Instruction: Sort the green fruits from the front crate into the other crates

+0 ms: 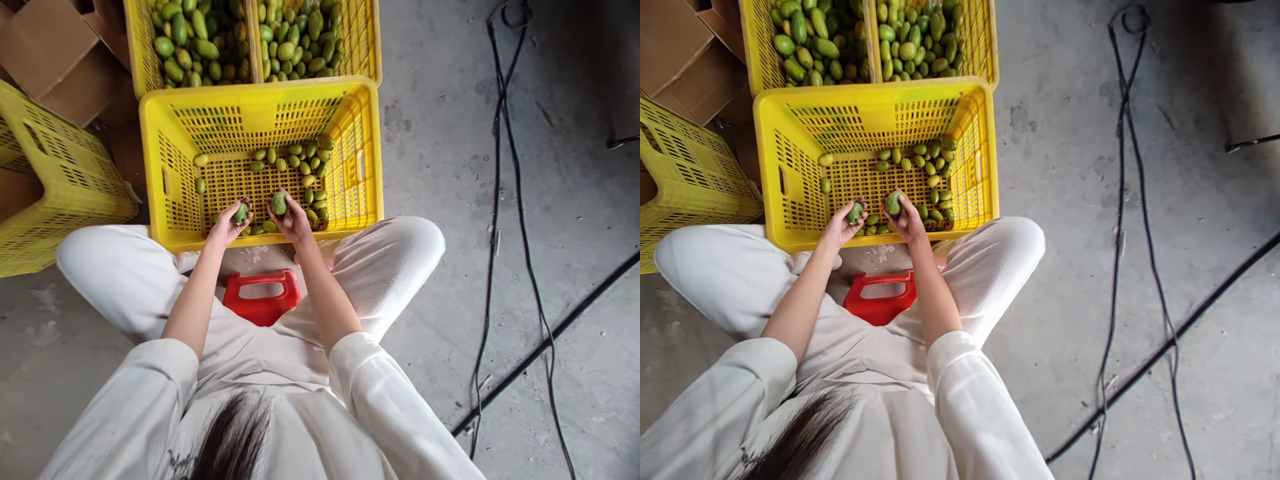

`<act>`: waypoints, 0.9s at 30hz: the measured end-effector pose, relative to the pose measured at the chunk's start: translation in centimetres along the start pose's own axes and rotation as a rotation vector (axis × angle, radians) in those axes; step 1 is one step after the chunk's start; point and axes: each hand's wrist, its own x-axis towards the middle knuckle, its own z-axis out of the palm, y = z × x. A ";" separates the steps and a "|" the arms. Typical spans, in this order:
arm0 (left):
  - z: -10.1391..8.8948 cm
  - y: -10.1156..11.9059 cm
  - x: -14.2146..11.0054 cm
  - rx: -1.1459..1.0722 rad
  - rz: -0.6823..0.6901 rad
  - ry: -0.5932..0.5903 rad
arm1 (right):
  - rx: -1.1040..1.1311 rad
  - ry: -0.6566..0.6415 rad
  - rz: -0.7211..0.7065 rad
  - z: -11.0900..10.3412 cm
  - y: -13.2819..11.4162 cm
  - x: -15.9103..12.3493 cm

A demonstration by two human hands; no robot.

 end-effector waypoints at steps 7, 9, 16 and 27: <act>0.0 -0.1 0.0 0.017 0.057 -0.033 | 0.012 0.034 -0.025 -0.3 0.5 0.4; -0.2 -0.2 0.2 0.059 0.028 -0.084 | 0.015 -0.001 -0.041 -0.3 0.5 0.4; -0.6 -0.6 0.7 0.055 -0.024 0.009 | 0.155 -0.078 0.044 -0.3 -0.1 0.0; -0.5 -0.8 0.4 0.135 0.091 -0.014 | 0.066 -0.034 0.040 -0.4 0.4 0.4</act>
